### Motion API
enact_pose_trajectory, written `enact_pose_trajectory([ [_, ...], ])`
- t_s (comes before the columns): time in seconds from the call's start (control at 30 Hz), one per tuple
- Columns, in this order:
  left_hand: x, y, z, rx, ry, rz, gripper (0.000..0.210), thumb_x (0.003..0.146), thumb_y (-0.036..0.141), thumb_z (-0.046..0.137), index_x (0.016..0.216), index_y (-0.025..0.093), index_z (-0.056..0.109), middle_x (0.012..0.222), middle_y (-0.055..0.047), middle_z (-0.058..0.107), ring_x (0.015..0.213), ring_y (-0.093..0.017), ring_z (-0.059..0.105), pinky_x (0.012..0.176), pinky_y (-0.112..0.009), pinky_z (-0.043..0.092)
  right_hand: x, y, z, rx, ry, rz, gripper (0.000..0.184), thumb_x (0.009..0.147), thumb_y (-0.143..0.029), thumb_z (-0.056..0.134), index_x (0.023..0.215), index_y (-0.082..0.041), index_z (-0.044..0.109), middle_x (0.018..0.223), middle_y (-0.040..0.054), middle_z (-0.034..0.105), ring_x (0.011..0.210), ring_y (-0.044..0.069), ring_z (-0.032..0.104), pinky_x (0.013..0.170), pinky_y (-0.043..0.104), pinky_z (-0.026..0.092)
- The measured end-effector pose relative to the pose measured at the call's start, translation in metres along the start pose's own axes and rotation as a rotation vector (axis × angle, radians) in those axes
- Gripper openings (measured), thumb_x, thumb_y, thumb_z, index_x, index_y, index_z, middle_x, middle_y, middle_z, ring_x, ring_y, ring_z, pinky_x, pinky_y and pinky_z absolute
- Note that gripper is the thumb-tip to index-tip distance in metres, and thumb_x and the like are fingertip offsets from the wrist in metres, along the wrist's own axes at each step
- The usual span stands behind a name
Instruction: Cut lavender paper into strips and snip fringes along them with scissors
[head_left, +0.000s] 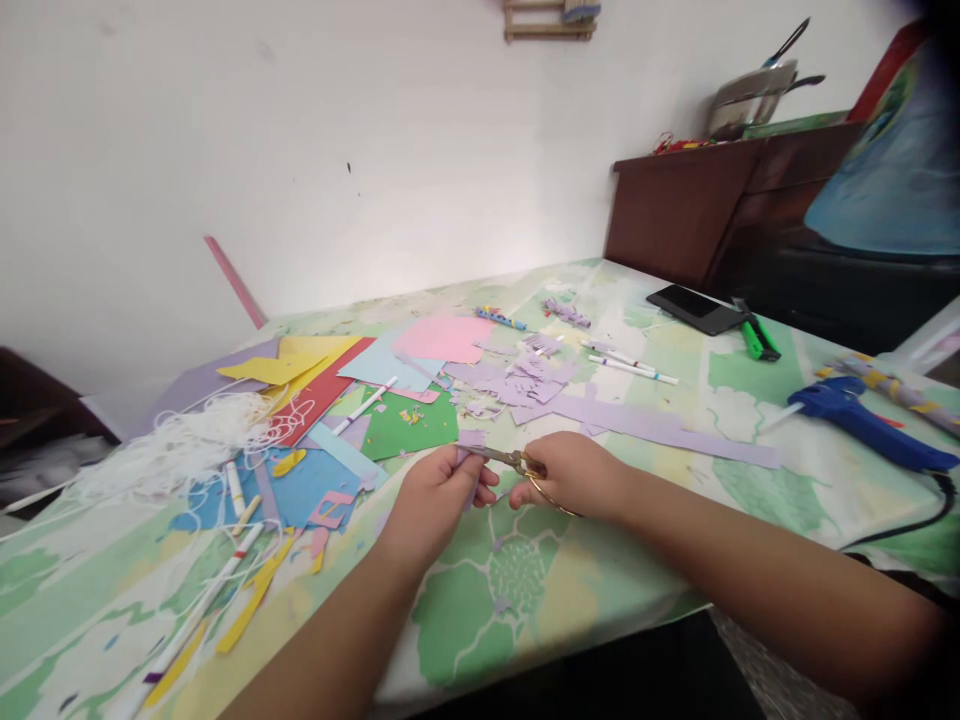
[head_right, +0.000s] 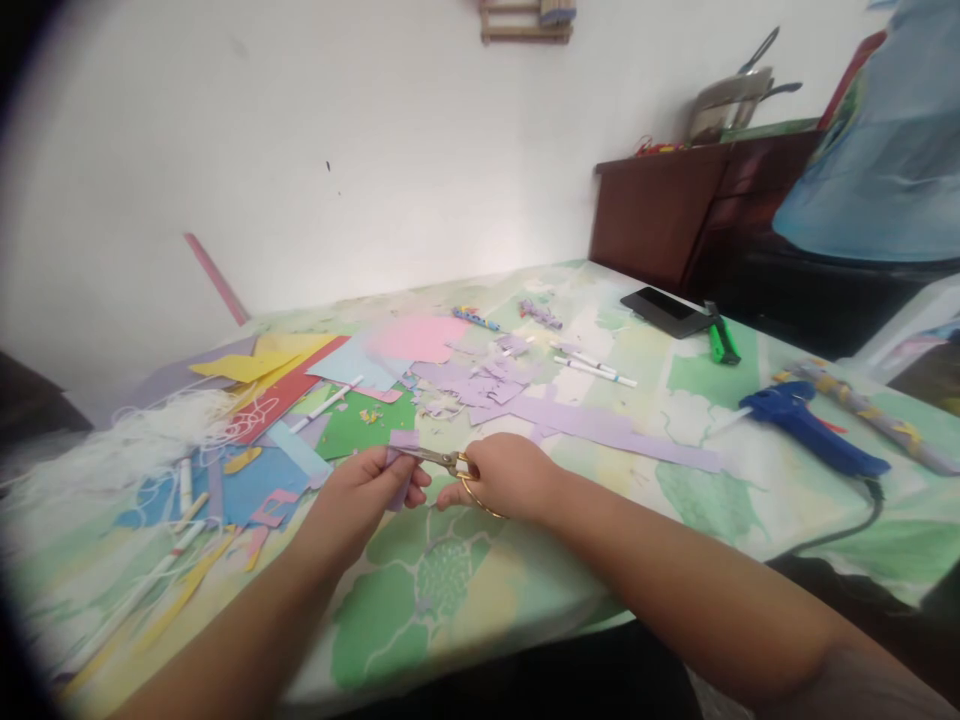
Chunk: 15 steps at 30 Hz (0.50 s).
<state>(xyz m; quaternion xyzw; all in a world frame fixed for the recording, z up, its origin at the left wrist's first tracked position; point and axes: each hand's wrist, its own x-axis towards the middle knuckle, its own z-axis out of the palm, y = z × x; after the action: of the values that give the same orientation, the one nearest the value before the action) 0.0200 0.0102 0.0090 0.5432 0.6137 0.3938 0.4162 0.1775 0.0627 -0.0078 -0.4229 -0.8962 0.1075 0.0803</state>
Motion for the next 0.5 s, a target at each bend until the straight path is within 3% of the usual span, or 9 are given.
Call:
enact_pose_trajectory([
  [0.27,0.0013,-0.0012,-0.0006,-0.106,-0.029,-0.02,0.023,0.069,0.035,0.043,0.06,0.015,0.052,0.054,0.001,0.056,0.048,-0.007,0.049,0.047,-0.018,0.036,0.0022,0.0046,0.0013,0.029,-0.004,0.02,0.054,0.055,-0.07,0.031,0.054,-0.018,0.048,0.047,-0.0014,0.047,0.043,0.008,0.036,0.04,0.02,0.02],
  [0.5,0.0021,-0.0018,-0.0013,-0.037,0.065,0.012,0.022,0.07,0.031,0.042,0.059,0.016,0.053,0.048,0.003,0.053,0.047,-0.007,0.048,0.048,-0.018,0.035,-0.0011,0.0027,-0.0019,0.032,0.007,-0.011,0.05,0.06,-0.066,0.031,0.056,-0.018,0.048,0.049,-0.0013,0.047,0.043,0.008,0.034,0.039,0.02,0.02],
])
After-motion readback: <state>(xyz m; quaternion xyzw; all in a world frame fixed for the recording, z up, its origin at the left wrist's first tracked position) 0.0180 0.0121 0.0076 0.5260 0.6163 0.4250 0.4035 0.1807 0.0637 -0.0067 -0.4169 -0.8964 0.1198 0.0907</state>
